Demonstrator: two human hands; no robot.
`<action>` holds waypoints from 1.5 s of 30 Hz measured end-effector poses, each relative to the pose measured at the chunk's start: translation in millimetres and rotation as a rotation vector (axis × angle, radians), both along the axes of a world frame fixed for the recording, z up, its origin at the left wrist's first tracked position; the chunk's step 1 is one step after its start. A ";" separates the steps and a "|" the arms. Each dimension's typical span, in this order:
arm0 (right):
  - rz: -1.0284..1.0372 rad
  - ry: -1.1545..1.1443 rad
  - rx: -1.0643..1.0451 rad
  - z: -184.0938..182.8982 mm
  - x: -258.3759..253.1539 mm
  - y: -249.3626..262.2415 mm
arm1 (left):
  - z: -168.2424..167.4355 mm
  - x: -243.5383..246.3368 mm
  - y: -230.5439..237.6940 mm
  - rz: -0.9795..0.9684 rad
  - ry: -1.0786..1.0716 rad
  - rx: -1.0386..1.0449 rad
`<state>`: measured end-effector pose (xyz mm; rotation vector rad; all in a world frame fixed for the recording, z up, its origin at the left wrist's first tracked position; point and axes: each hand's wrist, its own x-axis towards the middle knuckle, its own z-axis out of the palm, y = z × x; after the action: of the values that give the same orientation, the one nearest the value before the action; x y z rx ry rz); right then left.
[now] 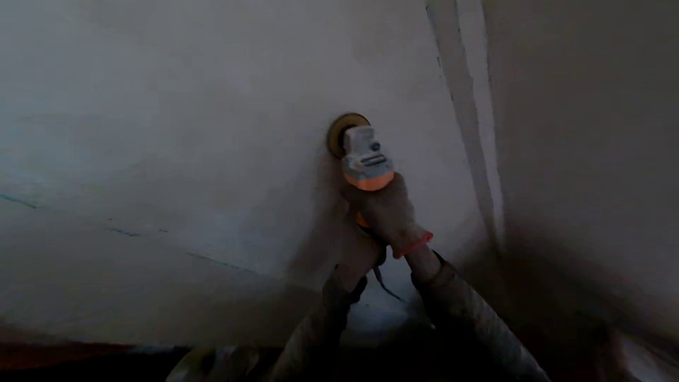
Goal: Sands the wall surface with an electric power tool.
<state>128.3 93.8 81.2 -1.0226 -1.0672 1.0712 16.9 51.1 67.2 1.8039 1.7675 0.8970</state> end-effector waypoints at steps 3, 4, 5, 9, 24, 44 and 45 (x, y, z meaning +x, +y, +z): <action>0.031 -0.098 0.158 22.7 -8.1 7.5 | -14.8 -42.7 -24.1 0.006 0.047 -0.050; 0.033 -0.109 0.171 25.0 -8.7 9.9 | -13.0 -39.6 -16.2 0.011 0.009 -0.023; 0.031 -0.103 0.149 23.1 -7.4 10.4 | -4.8 -27.1 -5.1 0.009 0.004 0.030; -0.044 0.156 -0.081 -24.7 4.0 9.5 | -10.0 4.9 13.2 -0.125 -0.033 -0.070; -0.039 0.173 -0.076 10.2 17.3 17.0 | 35.9 13.8 25.7 -0.157 0.044 -0.092; -0.034 0.104 0.035 23.0 6.3 14.9 | 47.2 3.8 15.8 -0.091 0.260 0.015; -0.035 0.152 -0.023 10.7 6.3 13.8 | 59.0 12.3 10.5 -0.100 0.383 -0.104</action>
<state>134.6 107.6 91.9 -0.9593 -0.9133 1.1164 29.2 61.6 126.1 2.0763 1.8838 0.4298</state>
